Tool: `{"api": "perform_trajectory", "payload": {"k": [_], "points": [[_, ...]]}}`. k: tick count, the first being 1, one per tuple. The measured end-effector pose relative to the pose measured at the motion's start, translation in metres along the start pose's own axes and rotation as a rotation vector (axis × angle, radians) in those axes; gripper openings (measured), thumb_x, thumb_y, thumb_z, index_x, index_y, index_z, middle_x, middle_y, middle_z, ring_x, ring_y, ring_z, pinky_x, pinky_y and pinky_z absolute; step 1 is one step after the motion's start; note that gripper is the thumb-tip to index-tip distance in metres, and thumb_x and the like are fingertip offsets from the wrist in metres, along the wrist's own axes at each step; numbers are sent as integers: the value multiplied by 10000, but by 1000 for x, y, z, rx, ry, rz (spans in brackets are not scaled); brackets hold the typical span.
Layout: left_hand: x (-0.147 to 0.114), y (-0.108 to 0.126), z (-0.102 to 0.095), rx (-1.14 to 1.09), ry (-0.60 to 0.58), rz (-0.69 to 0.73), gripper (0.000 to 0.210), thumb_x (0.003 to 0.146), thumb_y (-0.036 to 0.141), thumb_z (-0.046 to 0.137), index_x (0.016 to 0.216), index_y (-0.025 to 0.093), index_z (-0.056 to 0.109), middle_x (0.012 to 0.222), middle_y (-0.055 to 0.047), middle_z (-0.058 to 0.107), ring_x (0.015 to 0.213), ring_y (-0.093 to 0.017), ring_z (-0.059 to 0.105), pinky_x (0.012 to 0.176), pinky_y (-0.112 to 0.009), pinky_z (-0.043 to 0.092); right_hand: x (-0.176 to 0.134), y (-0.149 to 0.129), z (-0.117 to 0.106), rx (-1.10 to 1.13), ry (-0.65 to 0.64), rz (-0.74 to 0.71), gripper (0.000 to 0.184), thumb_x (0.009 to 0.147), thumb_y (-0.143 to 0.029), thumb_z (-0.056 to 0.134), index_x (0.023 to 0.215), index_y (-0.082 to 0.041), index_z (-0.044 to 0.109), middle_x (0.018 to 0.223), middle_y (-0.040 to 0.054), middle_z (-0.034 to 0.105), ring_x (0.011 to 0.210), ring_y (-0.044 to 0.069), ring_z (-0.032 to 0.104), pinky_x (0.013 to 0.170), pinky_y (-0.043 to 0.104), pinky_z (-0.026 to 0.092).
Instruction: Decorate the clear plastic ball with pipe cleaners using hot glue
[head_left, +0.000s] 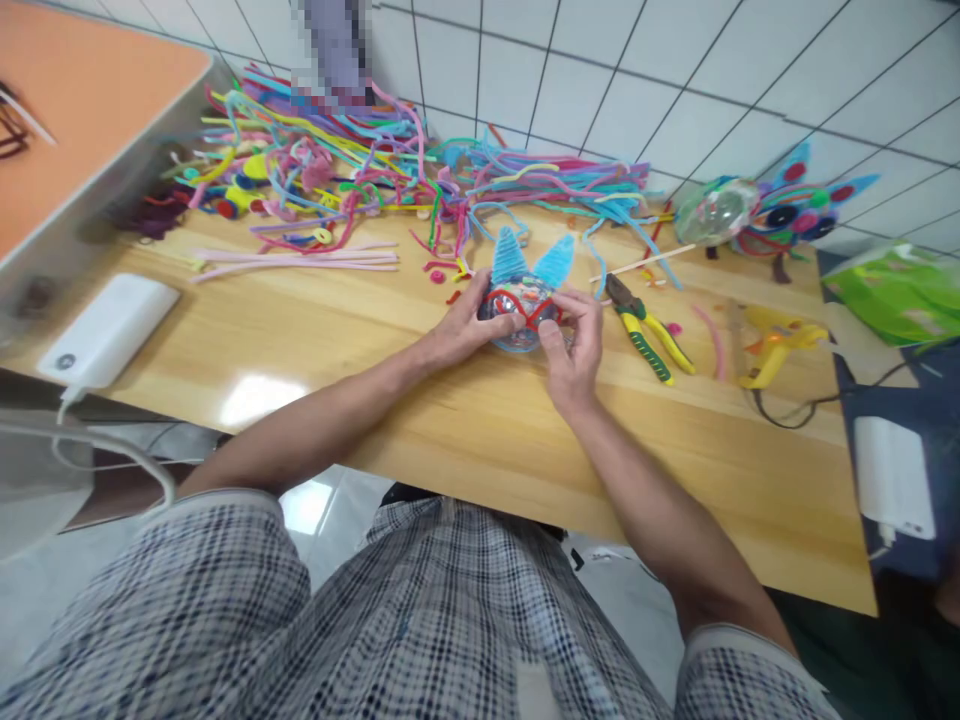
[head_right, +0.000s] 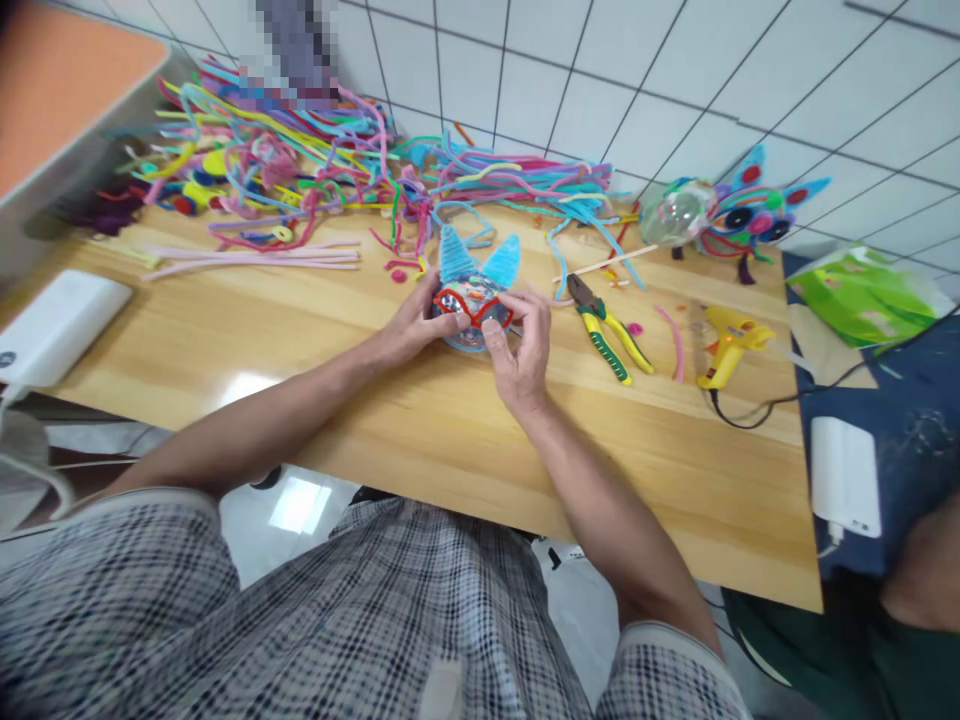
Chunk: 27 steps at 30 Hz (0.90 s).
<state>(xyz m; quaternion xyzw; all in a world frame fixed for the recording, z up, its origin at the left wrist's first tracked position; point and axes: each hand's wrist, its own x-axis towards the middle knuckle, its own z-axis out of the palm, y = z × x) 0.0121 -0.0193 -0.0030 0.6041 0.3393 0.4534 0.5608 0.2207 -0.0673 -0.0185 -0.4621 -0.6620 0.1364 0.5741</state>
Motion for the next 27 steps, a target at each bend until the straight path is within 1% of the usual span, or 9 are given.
{"api": "perform_trajectory", "payload": {"k": [3, 6, 10, 14, 16, 21, 24, 27], "points": [[-1, 1, 1, -15, -20, -4, 900, 800, 739, 1011, 1456, 249, 637, 1475, -137, 760, 1436, -412, 734, 1254, -581, 629, -2, -2, -1, 3, 10, 9, 467, 1141, -685, 641, 1413, -310, 701, 1410, 129, 734, 1425, 350, 702, 1179, 601, 623], [-4, 2, 2, -18, -47, -9, 925, 827, 777, 987, 1494, 254, 613, 1506, -133, 745, 1439, -406, 726, 1259, -563, 620, -4, -2, -2, -11, 9, 35, 477, 1113, -684, 692, 1415, -315, 690, 1414, 122, 711, 1402, 346, 699, 1159, 586, 628], [-8, -4, 7, -47, -84, -2, 1075, 777, 803, 1027, 1578, 266, 554, 1612, -160, 685, 1499, -410, 702, 1284, -557, 606, -8, -1, -5, 10, 29, 45, 462, 1094, -668, 728, 1413, -336, 694, 1406, 95, 695, 1378, 339, 699, 1159, 585, 622], [-10, -13, 14, -32, -51, 37, 1199, 758, 803, 1037, 1666, 271, 464, 1689, -209, 607, 1546, -437, 674, 1320, -632, 581, -13, -4, -8, -13, 37, 65, 436, 1093, -643, 734, 1410, -348, 688, 1408, 90, 686, 1355, 333, 702, 1123, 574, 632], [-9, -17, 16, -11, -27, 52, 1227, 749, 809, 1039, 1670, 280, 425, 1709, -214, 587, 1566, -440, 663, 1331, -636, 576, -13, -5, -8, -23, 33, 88, 441, 1091, -651, 725, 1407, -346, 679, 1413, 95, 680, 1353, 337, 703, 1124, 578, 633], [-5, -21, 17, -17, -11, 66, 1165, 730, 813, 1053, 1554, 288, 419, 1610, -186, 658, 1442, -384, 755, 1249, -570, 645, -11, -7, -5, -5, 37, 128, 456, 1070, -685, 722, 1371, -346, 667, 1405, 103, 679, 1353, 343, 697, 1145, 578, 632], [-3, -18, 18, -50, -11, 59, 1144, 741, 826, 1036, 1541, 273, 433, 1593, -190, 683, 1445, -389, 759, 1245, -560, 646, -8, -6, -7, 3, 19, 154, 454, 1062, -685, 721, 1362, -349, 672, 1426, 110, 679, 1397, 357, 684, 1159, 584, 632], [0, -14, 19, -66, 11, 31, 1095, 756, 843, 1013, 1516, 269, 473, 1562, -169, 714, 1426, -377, 766, 1237, -540, 644, -6, -5, -8, -36, -9, 191, 474, 1052, -703, 700, 1369, -351, 673, 1477, 119, 683, 1451, 368, 677, 1191, 604, 632]]}}
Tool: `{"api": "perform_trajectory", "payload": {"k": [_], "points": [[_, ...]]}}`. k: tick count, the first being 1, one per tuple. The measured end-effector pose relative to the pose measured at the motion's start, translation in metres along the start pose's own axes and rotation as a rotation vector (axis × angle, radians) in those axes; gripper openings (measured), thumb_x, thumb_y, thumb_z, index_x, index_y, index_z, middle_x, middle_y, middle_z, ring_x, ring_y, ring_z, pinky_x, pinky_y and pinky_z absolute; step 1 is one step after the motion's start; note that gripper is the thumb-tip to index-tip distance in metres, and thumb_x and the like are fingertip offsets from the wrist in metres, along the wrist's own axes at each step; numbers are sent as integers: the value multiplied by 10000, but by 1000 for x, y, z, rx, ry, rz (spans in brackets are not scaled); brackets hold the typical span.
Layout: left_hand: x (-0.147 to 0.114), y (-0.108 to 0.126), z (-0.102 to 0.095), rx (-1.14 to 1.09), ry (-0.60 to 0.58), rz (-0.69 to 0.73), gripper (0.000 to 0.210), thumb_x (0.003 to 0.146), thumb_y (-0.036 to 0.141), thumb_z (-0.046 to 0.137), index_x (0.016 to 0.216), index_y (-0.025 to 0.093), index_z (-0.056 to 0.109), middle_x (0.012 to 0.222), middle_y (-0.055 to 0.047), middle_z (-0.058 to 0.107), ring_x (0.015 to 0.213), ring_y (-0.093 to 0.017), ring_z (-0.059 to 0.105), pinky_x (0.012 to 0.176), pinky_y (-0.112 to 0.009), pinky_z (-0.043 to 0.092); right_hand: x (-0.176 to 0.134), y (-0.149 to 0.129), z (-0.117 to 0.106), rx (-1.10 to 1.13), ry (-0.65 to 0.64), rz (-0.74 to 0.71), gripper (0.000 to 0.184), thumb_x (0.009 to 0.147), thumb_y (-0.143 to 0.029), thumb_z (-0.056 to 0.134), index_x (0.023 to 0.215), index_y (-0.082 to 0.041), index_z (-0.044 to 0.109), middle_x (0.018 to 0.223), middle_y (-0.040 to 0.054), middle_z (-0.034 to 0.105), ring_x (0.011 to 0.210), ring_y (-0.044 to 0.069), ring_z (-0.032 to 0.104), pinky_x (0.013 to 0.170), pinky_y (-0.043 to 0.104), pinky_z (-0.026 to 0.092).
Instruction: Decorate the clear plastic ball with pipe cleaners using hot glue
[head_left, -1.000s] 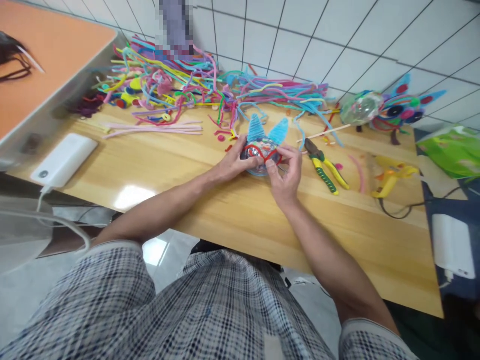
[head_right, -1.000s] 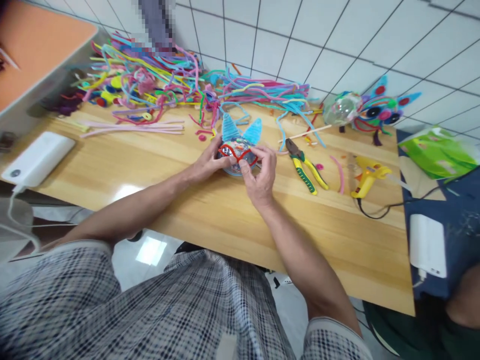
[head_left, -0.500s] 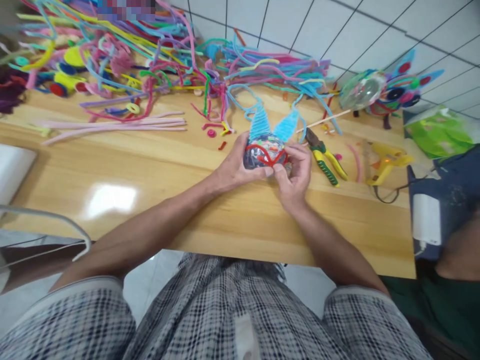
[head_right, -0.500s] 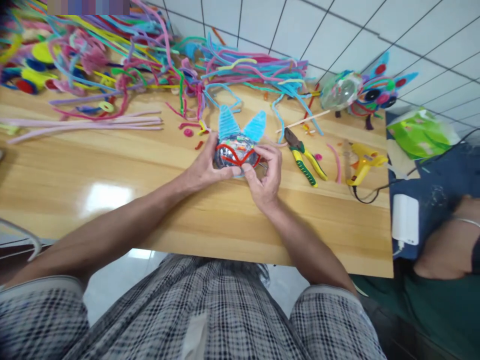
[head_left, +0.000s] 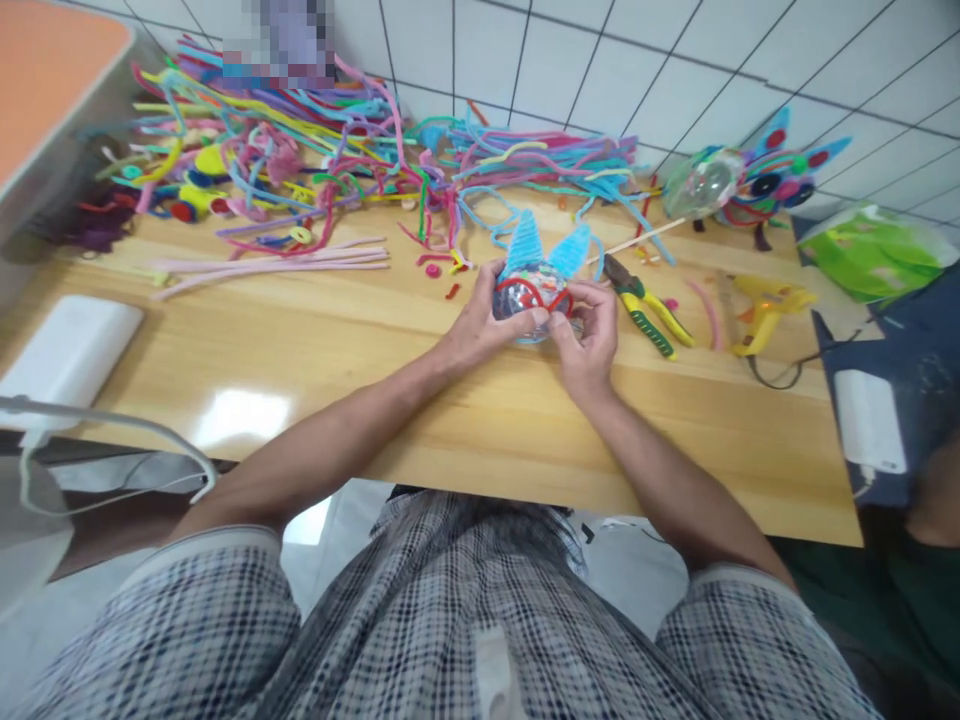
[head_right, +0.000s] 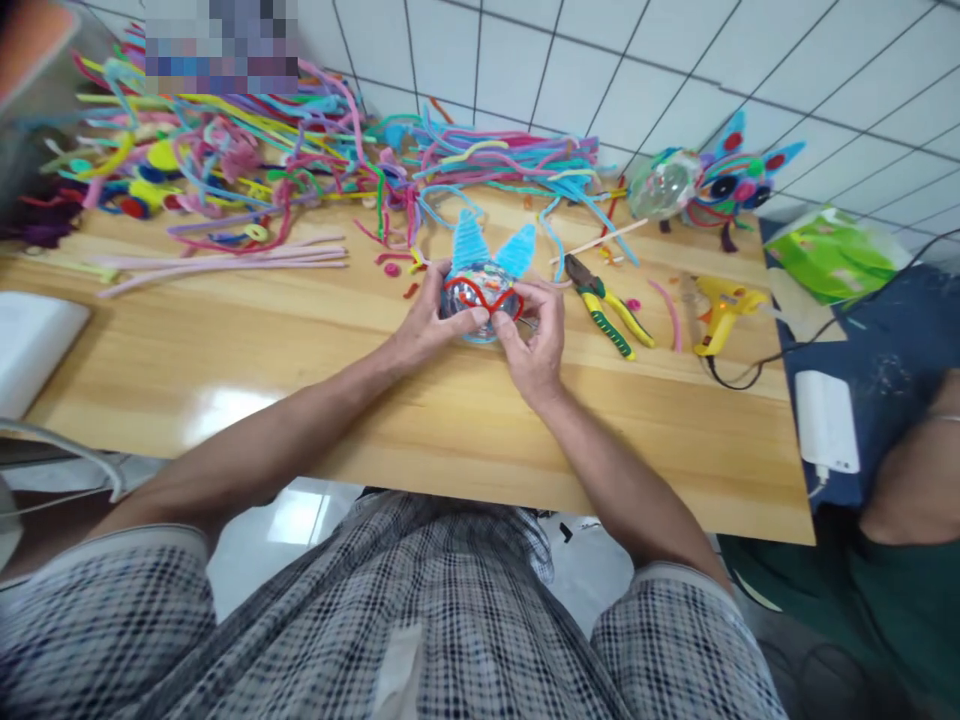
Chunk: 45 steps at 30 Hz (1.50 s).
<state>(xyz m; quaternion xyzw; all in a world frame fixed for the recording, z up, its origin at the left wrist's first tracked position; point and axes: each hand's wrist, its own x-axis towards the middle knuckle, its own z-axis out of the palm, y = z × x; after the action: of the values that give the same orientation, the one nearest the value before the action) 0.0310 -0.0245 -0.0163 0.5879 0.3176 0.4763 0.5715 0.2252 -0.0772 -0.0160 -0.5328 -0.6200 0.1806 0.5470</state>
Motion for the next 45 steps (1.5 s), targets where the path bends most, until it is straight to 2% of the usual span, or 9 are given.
{"api": "perform_trajectory", "payload": {"k": [6, 13, 20, 23, 28, 33, 38, 41, 45], "points": [[5, 7, 1, 35, 82, -1, 1067, 690, 831, 1038, 1433, 253, 535, 1427, -129, 773, 1333, -354, 787, 1198, -512, 639, 6, 0, 2, 87, -57, 55, 570, 1021, -748, 717, 1431, -354, 687, 1572, 135, 676, 1587, 408, 610, 1317, 697, 564], [1, 20, 1, 83, 172, -42, 913, 697, 759, 1025, 1333, 234, 634, 1324, -107, 797, 1244, -332, 778, 1155, -477, 626, 5, -1, 4, 132, -72, -59, 582, 1058, -723, 726, 1506, -354, 681, 1597, 132, 706, 1560, 389, 648, 1287, 664, 593], [0, 21, -3, -36, 224, -61, 907, 725, 808, 1007, 1351, 263, 641, 1370, -113, 809, 1333, -358, 780, 1186, -513, 643, -4, 0, 14, 304, -7, 198, 886, 934, -867, 822, 1600, -328, 595, 1727, 166, 647, 1635, 396, 617, 1382, 695, 513], [-3, 20, 0, -43, 195, -51, 917, 733, 797, 1020, 1362, 267, 617, 1383, -113, 802, 1352, -360, 777, 1201, -526, 642, -4, -5, 18, 415, -49, 260, 950, 883, -880, 865, 1601, -319, 594, 1720, 167, 668, 1630, 394, 634, 1395, 669, 516], [-9, 21, 6, -65, 155, -44, 947, 722, 808, 1030, 1361, 266, 589, 1400, -111, 784, 1366, -353, 772, 1238, -538, 626, -1, -13, 21, 473, -66, 264, 856, 891, -818, 878, 1540, -329, 608, 1628, 135, 736, 1639, 362, 626, 1397, 599, 519], [-9, 21, 5, -104, 47, -67, 1111, 592, 859, 1076, 1384, 264, 574, 1480, -152, 786, 1456, -392, 758, 1265, -561, 635, 2, -5, 15, 487, -77, 314, 835, 862, -778, 858, 1519, -353, 568, 1642, 105, 721, 1572, 349, 671, 1382, 613, 522], [-2, 18, -7, -176, -51, -97, 1118, 656, 1101, 848, 1388, 271, 692, 1582, -184, 783, 1569, -420, 714, 1248, -567, 642, 19, 7, -4, 478, -130, 367, 841, 765, -734, 902, 1456, -360, 601, 1535, 72, 769, 1465, 361, 711, 1301, 627, 581], [0, 21, -17, -199, -76, -200, 1038, 745, 1157, 703, 1264, 261, 769, 1462, -184, 855, 1494, -422, 772, 1189, -575, 671, 30, 8, -20, 461, -246, 382, 808, 751, -711, 932, 1412, -353, 636, 1466, 60, 796, 1417, 365, 737, 1256, 619, 611], [2, 29, -35, -205, -144, -252, 895, 772, 1047, 828, 1159, 240, 809, 1281, -161, 902, 1260, -367, 857, 1070, -477, 708, 37, 0, -36, 441, -410, 350, 812, 785, -686, 948, 1453, -346, 637, 1527, 66, 783, 1467, 363, 724, 1312, 614, 575]]}}
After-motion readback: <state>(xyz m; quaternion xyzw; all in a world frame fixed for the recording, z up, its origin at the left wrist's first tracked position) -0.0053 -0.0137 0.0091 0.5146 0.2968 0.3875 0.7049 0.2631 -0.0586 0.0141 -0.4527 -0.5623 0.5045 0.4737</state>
